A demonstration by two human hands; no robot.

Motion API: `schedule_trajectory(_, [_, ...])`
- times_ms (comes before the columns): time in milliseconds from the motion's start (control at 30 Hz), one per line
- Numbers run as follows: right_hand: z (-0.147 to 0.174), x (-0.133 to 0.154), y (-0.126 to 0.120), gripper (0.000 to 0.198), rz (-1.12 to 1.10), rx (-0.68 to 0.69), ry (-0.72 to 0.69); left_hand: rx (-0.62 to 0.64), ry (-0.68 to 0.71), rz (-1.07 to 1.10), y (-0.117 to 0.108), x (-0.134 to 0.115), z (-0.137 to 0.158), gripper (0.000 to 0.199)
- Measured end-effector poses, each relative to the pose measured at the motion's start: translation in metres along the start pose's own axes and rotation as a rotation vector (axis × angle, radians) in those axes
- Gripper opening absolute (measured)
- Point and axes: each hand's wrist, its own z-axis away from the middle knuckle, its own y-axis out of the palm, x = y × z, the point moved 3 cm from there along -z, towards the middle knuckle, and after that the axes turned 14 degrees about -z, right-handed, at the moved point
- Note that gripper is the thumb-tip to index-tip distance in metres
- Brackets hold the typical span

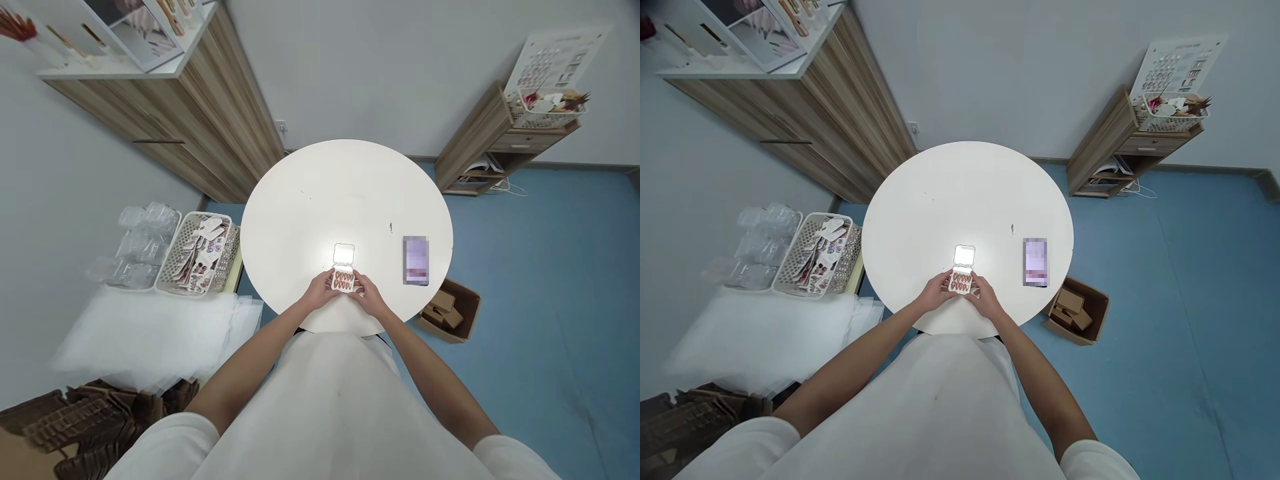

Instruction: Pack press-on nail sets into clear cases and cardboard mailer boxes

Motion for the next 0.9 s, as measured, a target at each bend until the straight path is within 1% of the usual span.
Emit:
schedule_trajectory(67, [-0.004, -0.002, -0.003, 0.067, 0.046, 0.007, 0.013, 0.003, 0.015, -0.062, 0.001, 0.001, -0.003, 0.067])
schedule_trajectory(233, [-0.013, -0.006, -0.008, 0.066, 0.170, 0.065, 0.036, -0.012, 0.017, -0.227, -0.003, 0.003, -0.006, 0.063])
schedule_trajectory(367, [-0.021, -0.006, -0.012, 0.063, 0.277, 0.051, 0.057, -0.060, 0.028, -0.390, -0.008, 0.004, -0.011, 0.065])
schedule_trajectory(467, [-0.029, -0.006, -0.013, 0.063, 0.306, 0.041, 0.095, -0.073, 0.007, -0.467, -0.008, 0.006, -0.019, 0.065])
schedule_trajectory(633, [-0.036, -0.007, -0.012, 0.062, 0.325, 0.032, 0.127, -0.044, -0.043, -0.513, -0.001, 0.009, -0.027, 0.064])
schedule_trajectory(800, [-0.033, -0.012, -0.009, 0.065, 0.347, 0.018, 0.116, -0.007, -0.062, -0.520, 0.004, 0.009, -0.023, 0.059])
schedule_trajectory(900, [-0.029, -0.015, -0.008, 0.068, 0.336, 0.006, 0.097, -0.008, -0.064, -0.507, 0.005, 0.009, -0.018, 0.062])
